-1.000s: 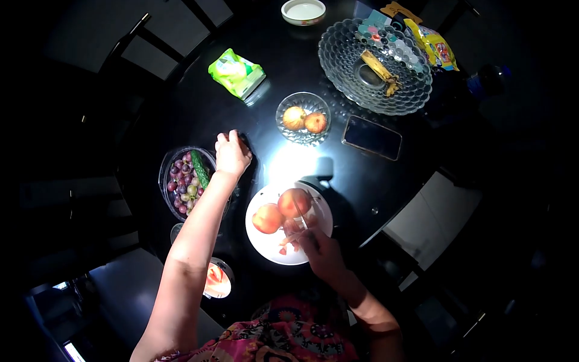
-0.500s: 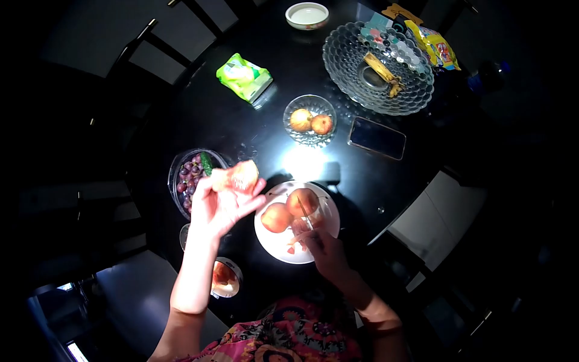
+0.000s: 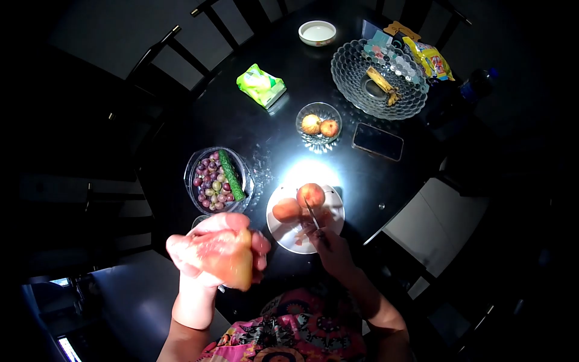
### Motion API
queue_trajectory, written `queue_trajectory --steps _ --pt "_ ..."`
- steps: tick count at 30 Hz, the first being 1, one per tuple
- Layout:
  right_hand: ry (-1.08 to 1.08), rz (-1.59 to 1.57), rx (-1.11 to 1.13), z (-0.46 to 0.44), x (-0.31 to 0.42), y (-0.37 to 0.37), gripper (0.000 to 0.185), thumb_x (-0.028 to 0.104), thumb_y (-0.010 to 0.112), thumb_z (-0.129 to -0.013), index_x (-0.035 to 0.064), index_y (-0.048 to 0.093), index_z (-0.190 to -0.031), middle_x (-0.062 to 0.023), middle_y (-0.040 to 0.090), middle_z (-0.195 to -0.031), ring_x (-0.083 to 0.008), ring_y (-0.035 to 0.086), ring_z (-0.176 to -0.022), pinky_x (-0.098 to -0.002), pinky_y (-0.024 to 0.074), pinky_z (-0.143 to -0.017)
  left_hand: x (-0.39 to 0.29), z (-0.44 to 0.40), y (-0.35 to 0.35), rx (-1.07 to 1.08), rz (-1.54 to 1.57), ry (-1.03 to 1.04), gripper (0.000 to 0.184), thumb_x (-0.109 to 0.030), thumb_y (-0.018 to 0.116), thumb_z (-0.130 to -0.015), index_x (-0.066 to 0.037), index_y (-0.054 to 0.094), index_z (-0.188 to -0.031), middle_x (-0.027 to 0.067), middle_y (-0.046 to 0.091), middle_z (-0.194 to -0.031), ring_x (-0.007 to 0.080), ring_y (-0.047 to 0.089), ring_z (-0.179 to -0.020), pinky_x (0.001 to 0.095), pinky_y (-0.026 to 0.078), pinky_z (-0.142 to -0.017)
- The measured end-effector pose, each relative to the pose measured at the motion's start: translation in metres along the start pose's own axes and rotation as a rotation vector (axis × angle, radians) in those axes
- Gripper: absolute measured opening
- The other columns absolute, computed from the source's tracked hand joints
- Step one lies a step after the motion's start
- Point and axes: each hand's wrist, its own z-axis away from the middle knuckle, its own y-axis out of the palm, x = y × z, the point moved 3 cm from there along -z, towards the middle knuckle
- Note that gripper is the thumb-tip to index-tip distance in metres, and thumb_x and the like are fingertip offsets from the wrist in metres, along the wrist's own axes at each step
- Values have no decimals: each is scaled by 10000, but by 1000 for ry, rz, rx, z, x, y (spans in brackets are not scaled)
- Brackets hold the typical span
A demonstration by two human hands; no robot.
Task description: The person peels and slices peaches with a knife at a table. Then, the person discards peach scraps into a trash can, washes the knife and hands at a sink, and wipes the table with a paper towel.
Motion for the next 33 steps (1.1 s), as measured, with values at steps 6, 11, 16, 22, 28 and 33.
queue_trajectory --steps 6,11,16,22,28,33 --pt "93 14 26 2 1 -8 133 159 534 -820 30 543 -850 -74 569 -699 -138 545 -637 -260 423 -572 15 17 58 -110 35 31 596 -412 568 -680 91 489 -990 315 533 -842 407 559 -747 447 472 -646" --pt "76 -28 24 2 -13 -11 95 137 522 -835 43 529 -827 24 474 -596 -37 419 -522 -197 353 -488 37 16 90 53 116 122 579 -418 578 -714 90 504 -980 298 546 -852 377 568 -772 417 480 -668" --pt "15 -17 21 3 -13 -10 88 129 519 -838 44 524 -816 33 467 -599 -30 414 -525 -186 347 -487 40 13 88 207 83 149 573 -406 592 -730 98 505 -989 304 540 -904 376 561 -836 414 477 -714" --pt "15 -33 48 -2 -16 -8 100 135 519 -842 43 507 -804 24 469 -603 -38 420 -531 -192 349 -489 35 8 83 273 54 143 566 -390 609 -750 107 506 -1000 311 533 -965 375 552 -913 411 474 -769" --pt "48 -40 62 -7 -10 -6 92 123 510 -846 43 500 -801 20 472 -614 -39 427 -545 -191 353 -496 21 1 79 339 48 41 515 -337 644 -740 90 518 -999 323 503 -1027 392 512 -995 440 434 -844" --pt "43 -71 54 -8 -17 -5 83 119 512 -844 44 505 -810 24 475 -616 -39 432 -544 -189 356 -493 20 5 73 404 -38 58 425 -291 644 -749 66 551 -959 318 517 -1009 369 549 -946 425 481 -776"
